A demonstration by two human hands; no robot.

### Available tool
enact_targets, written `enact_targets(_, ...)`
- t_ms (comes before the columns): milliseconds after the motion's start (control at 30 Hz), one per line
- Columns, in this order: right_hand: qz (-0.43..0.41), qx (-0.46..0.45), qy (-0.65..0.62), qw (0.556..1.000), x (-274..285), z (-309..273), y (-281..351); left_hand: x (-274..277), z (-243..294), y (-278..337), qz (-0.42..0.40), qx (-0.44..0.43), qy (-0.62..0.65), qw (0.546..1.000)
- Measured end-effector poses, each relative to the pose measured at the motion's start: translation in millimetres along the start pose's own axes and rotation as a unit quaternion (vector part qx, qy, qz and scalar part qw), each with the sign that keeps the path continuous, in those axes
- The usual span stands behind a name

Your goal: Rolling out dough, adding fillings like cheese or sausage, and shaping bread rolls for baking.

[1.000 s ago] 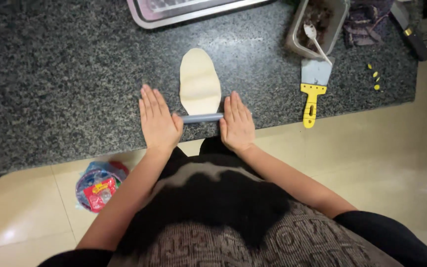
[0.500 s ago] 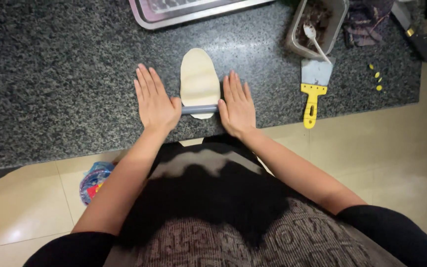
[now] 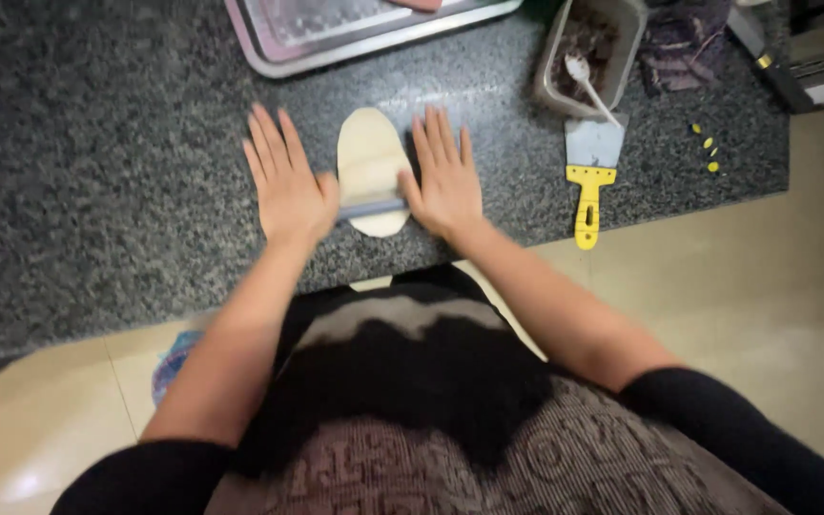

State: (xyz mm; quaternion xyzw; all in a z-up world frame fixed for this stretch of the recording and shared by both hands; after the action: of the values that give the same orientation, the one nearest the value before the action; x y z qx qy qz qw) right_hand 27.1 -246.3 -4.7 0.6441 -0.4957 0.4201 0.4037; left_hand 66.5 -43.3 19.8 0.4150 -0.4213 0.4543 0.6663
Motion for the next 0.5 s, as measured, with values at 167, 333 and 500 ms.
enact_targets(167,0.046,-0.009,-0.019,0.999,-7,-6,43,-12,7,32,-0.008,-0.029,-0.025,0.999)
enact_targets(333,0.097,0.045,-0.048,0.993,11,-25,80,-29,4,50,-0.018,-0.119,-0.033,0.992)
enact_targets(500,0.132,0.002,-0.060,0.989,15,-35,101,-13,14,45,-0.028,-0.225,-0.034,0.973)
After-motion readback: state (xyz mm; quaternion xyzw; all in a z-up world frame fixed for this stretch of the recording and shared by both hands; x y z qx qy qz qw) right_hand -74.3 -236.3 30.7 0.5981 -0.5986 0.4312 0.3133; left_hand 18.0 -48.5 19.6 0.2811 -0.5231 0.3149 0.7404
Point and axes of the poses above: each hand's wrist, its own y-axis away from the middle knuckle, its own x-axis out of the back of the hand, z = x × y, the point moved 9 cm from there along -y, towards the middle knuckle, and after that the axes turned 8 degrees about -z, right-handed, at the moved point
